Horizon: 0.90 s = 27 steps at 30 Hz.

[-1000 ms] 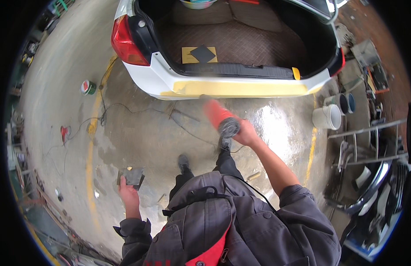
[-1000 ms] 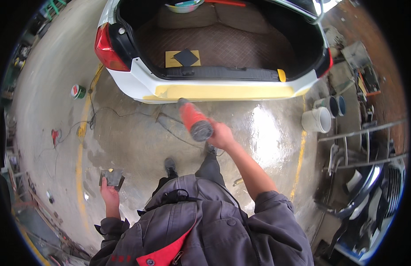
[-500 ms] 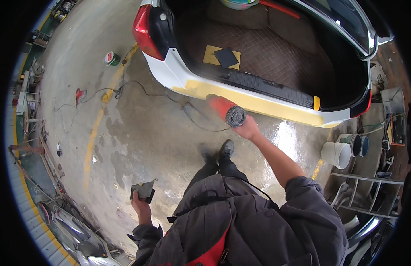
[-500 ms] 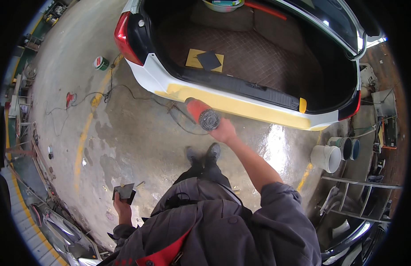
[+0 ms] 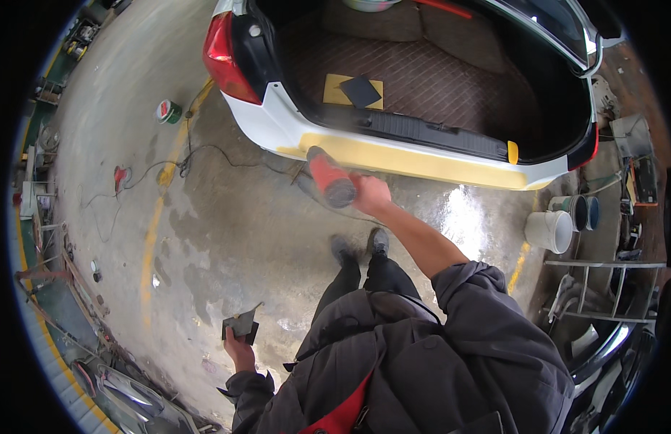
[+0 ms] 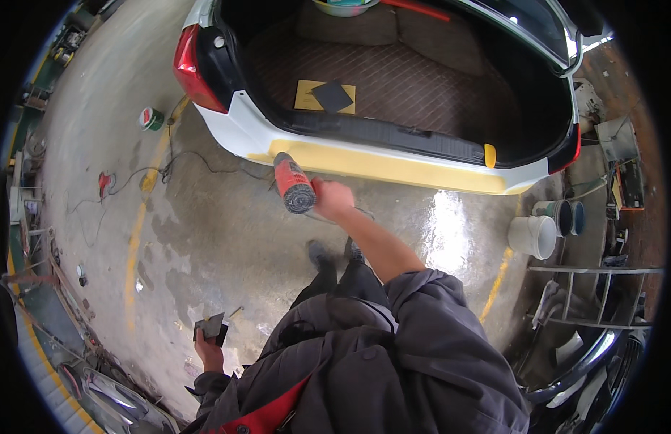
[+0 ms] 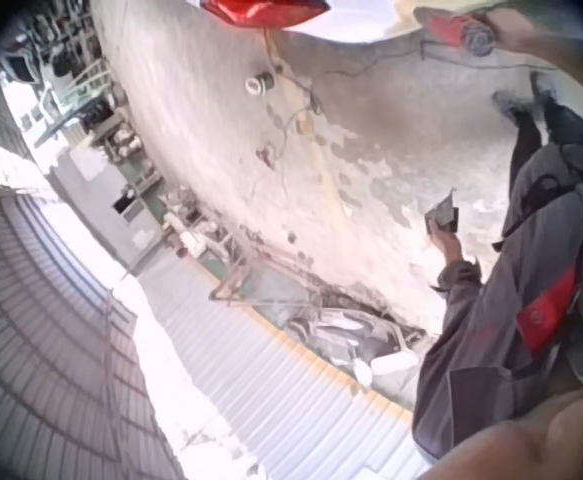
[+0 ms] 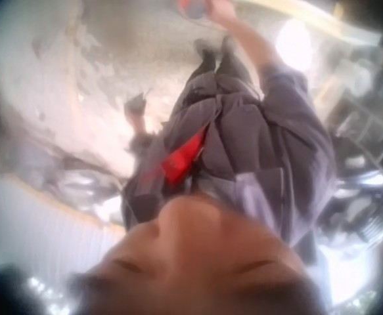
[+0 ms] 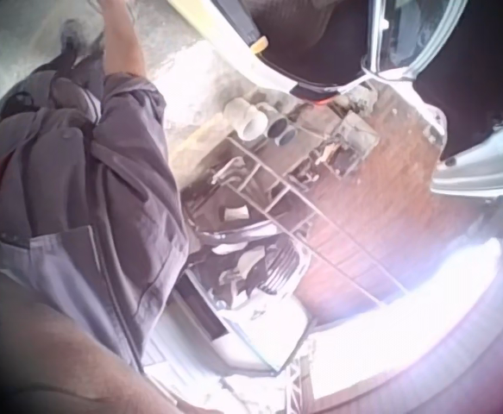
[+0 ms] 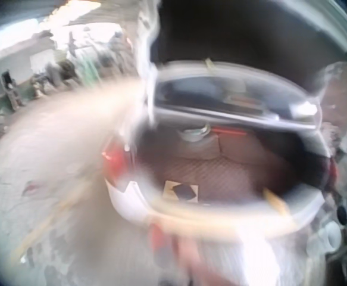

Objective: The person sits on the floor and handles a sanding block, then stands and uses a red heat gun to apply heat to the rear bumper of a white car. The person moves along the bumper, directing the heat gun at various sections.

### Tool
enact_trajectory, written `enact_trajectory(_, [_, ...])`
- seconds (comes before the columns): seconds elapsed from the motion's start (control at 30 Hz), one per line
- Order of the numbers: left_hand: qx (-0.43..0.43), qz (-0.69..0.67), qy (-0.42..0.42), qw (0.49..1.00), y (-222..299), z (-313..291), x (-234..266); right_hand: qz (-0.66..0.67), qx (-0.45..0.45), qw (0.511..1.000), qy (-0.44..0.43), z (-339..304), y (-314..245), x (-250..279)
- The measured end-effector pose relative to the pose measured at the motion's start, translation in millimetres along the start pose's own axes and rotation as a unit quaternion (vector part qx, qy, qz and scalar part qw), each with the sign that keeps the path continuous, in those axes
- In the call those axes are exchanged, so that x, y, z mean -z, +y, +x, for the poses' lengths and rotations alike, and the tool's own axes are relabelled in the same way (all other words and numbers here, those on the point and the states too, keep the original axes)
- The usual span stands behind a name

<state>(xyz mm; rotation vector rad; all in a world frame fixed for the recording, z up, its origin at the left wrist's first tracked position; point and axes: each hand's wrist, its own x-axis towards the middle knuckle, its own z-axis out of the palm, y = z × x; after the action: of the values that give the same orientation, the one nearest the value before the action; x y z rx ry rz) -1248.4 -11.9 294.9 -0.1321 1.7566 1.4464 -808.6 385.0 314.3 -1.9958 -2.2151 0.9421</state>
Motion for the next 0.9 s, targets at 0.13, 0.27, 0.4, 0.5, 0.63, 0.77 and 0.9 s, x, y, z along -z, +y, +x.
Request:
enact_trajectory(0.13, [0.026, 0.015, 0.011, 0.999, -15, 7, 18, -0.01, 0.007, 1.0, 0.006, 7, 3, -6])
enact_trajectory(0.27, [0.042, 0.023, -0.003, 0.999, -25, 14, 19, -0.031, -0.018, 0.999, -0.01, 2, 20, -1])
enact_trajectory(0.4, [0.032, 0.027, -0.051, 0.998, -20, 7, -16, -0.057, -0.058, 0.997, -0.015, -11, 55, 12])
enact_trajectory(0.5, [0.044, 0.018, -0.056, 0.997, -21, 11, -37, -0.048, -0.082, 0.995, -0.001, -30, 86, 25])
enact_trajectory(0.63, [0.023, 0.011, -0.059, 0.998, -27, 10, -58, -0.028, -0.129, 0.991, -0.002, -61, 127, 46])
enact_trajectory(0.77, [0.013, -0.001, -0.082, 0.997, -40, -11, -81, -0.007, -0.153, 0.988, 0.022, -104, 180, 69])
enact_trajectory(0.9, [-0.018, 0.031, -0.08, 0.996, -61, -34, -96, 0.033, -0.199, 0.977, 0.068, -147, 250, 76])
